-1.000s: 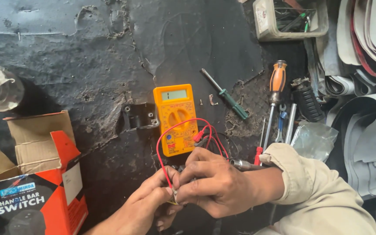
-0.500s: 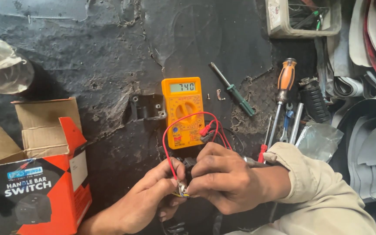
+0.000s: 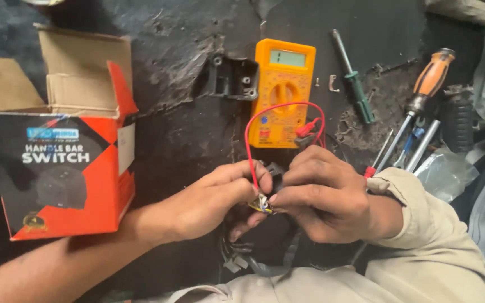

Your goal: Repairing and testing a motorcycle handlebar switch using a digital multimeter and hand tools.

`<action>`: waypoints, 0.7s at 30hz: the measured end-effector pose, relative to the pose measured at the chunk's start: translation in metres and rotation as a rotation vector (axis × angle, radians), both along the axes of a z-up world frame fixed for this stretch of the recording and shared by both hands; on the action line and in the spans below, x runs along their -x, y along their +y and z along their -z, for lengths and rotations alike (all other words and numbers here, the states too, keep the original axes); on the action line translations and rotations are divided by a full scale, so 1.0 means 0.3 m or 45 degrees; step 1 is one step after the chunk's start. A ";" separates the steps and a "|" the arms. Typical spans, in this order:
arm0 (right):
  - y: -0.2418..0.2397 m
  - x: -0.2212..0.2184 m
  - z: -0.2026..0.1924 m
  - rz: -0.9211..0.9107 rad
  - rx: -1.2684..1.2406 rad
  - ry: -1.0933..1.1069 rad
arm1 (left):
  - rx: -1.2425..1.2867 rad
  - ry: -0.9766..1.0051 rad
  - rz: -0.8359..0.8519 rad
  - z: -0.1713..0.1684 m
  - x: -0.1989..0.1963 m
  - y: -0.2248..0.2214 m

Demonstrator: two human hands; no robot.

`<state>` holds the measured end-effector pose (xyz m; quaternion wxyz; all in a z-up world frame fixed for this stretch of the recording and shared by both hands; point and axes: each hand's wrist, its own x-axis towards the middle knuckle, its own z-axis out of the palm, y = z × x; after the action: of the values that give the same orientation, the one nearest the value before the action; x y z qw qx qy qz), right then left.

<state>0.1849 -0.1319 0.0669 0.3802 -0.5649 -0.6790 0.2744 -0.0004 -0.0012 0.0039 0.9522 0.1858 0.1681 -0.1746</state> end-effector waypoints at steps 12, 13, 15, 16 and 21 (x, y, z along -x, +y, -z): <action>-0.006 0.033 -0.010 -0.088 -0.025 -0.128 | -0.068 -0.085 -0.021 0.004 0.002 -0.023; -0.007 0.034 -0.011 -0.085 -0.021 -0.134 | -0.077 -0.071 -0.009 0.003 0.002 -0.024; -0.008 0.036 -0.015 -0.081 -0.019 -0.146 | -0.090 -0.063 0.003 0.006 0.006 -0.033; -0.008 0.036 -0.019 -0.089 0.001 -0.145 | -0.105 -0.077 -0.012 0.010 0.010 -0.041; -0.016 0.032 -0.036 -0.079 -0.016 -0.192 | -0.112 -0.150 -0.055 0.014 0.015 -0.056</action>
<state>0.1753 -0.1366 0.0776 0.3228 -0.5602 -0.7247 0.2385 -0.0049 -0.0179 -0.0004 0.9550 0.2336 0.1230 -0.1353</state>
